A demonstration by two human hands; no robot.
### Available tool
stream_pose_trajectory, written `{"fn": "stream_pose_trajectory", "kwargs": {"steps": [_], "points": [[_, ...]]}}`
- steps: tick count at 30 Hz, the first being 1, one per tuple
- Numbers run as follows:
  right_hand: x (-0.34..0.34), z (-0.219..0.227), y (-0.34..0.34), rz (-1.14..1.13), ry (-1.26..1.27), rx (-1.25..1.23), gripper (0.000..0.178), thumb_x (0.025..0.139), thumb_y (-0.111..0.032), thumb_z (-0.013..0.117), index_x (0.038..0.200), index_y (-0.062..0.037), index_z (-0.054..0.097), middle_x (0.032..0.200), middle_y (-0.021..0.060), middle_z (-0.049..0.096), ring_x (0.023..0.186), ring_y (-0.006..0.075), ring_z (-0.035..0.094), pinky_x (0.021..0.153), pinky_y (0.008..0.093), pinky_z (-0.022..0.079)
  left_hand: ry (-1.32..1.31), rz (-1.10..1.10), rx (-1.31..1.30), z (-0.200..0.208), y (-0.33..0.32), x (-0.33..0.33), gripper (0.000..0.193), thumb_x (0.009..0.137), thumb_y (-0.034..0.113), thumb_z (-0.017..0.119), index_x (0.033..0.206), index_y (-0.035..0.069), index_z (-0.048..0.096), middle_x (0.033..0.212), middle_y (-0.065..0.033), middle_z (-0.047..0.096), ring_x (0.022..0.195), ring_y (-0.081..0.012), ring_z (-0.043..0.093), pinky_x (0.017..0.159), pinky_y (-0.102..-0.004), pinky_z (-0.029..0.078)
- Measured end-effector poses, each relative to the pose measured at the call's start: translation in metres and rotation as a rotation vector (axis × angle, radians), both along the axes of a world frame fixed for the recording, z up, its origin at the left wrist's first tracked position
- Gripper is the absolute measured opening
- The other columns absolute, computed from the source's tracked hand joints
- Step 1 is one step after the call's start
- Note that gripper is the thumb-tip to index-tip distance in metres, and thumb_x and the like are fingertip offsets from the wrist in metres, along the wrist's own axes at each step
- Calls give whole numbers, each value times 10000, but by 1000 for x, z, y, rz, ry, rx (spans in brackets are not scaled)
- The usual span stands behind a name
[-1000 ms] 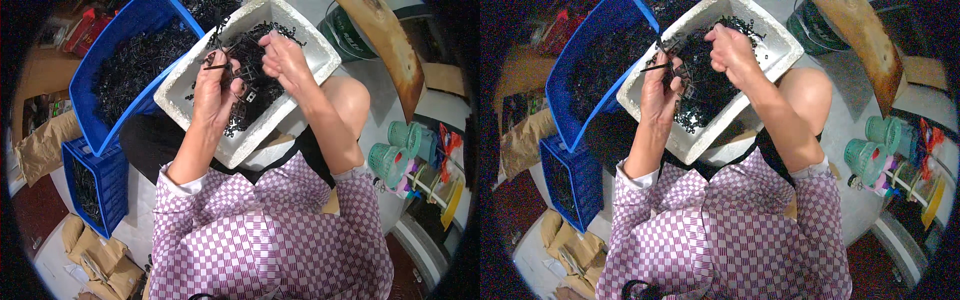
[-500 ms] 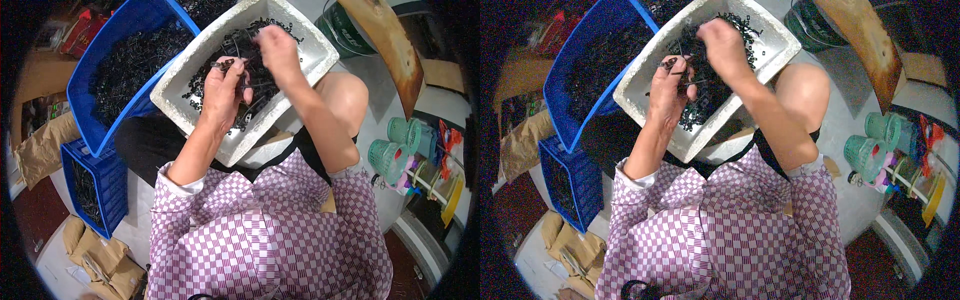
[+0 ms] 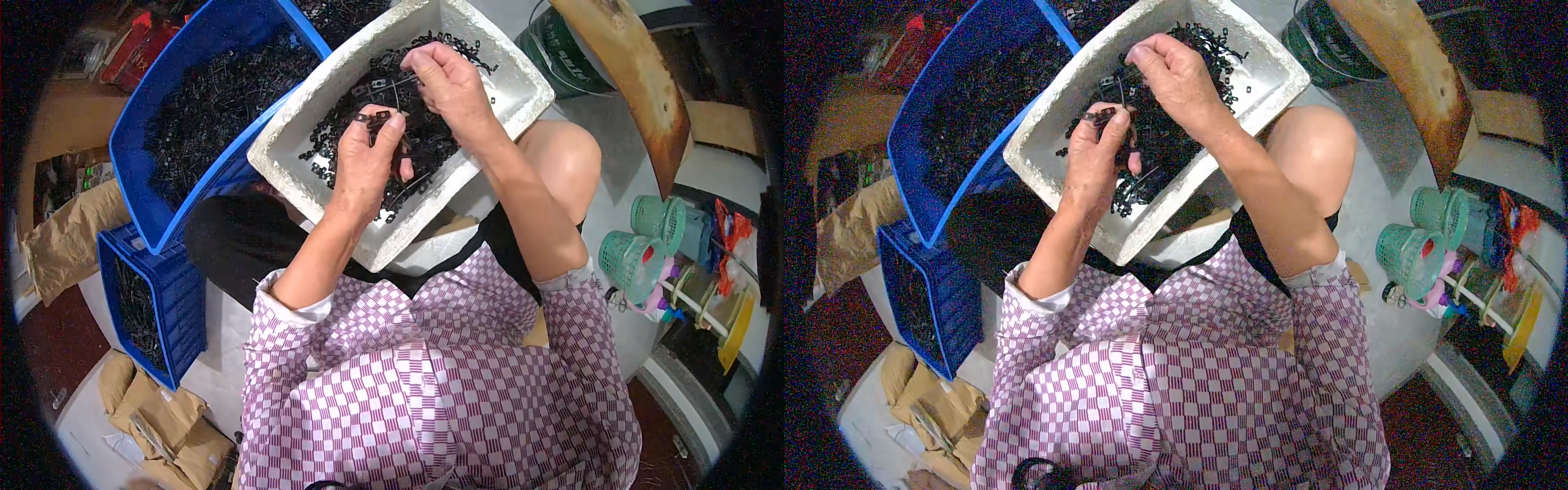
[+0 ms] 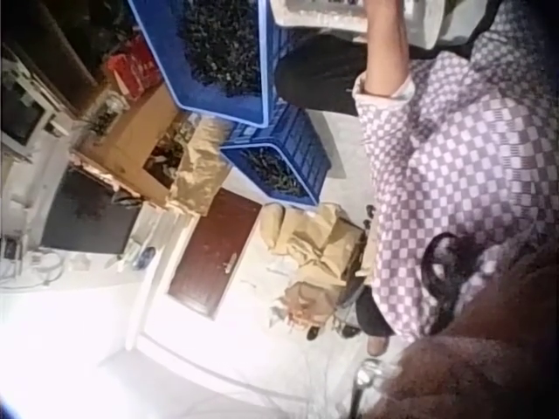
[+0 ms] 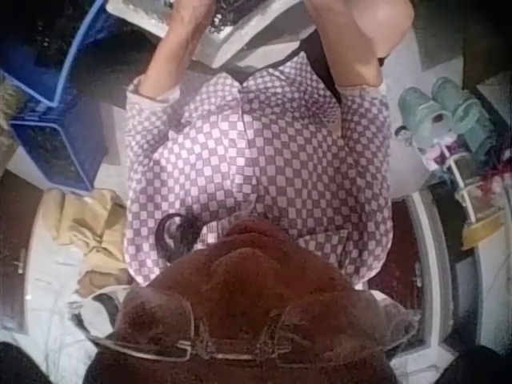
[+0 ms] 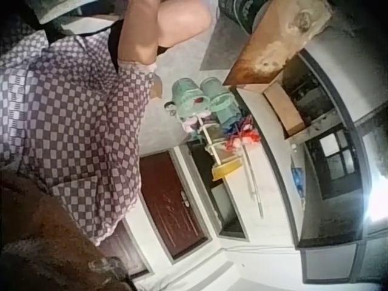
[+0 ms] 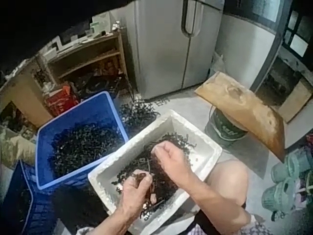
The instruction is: Untangling and sorting small black plastic components from a tray into bins.
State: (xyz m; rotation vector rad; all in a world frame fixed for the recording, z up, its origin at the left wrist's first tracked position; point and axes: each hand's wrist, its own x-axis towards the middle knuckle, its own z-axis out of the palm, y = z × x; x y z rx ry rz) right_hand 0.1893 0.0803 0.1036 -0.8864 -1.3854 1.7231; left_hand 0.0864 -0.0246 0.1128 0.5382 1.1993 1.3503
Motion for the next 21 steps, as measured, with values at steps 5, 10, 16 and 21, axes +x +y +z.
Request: {"fn": "stream_pose_trajectory", "kwargs": {"steps": [5, 10, 16, 21], "points": [[5, -9, 6, -152, -79, 227, 195, 889, -247, 503, 901, -55, 535, 592, -59, 377, 456, 35, 301, 418, 177, 236, 93, -85, -18, 4, 0, -3, 123, 877, 163, 517, 836, 47, 508, 627, 0, 470, 432, -82, 451, 391, -205, 370], [33, -9, 32, -198, 191, -237, 177, 885, -229, 504, 918, -56, 521, 608, -45, 387, 490, 47, 330, 417, 182, 251, 184, -147, -26, 10, -5, -2, 121, 870, 156, 525, 816, 48, 509, 622, 9, 464, 425, -75, 440, 384, -207, 365], [17, 1, 7, -103, 242, -509, 184, 883, -230, 506, 922, -51, 504, 635, -30, 414, 531, 53, 361, 415, 185, 269, 207, -49, -5, 1, -2, -11, 119, 863, 154, 536, 814, 48, 514, 612, 20, 456, 422, -68, 432, 384, -210, 372], [9, 2, 0, 148, 55, -421, 163, 870, -229, 520, 870, -66, 519, 652, -20, 449, 527, 56, 378, 416, 184, 275, 360, -34, 12, -3, -4, -11, 114, 860, 163, 543, 834, 54, 522, 615, 24, 464, 427, -60, 439, 380, -207, 375]]}}
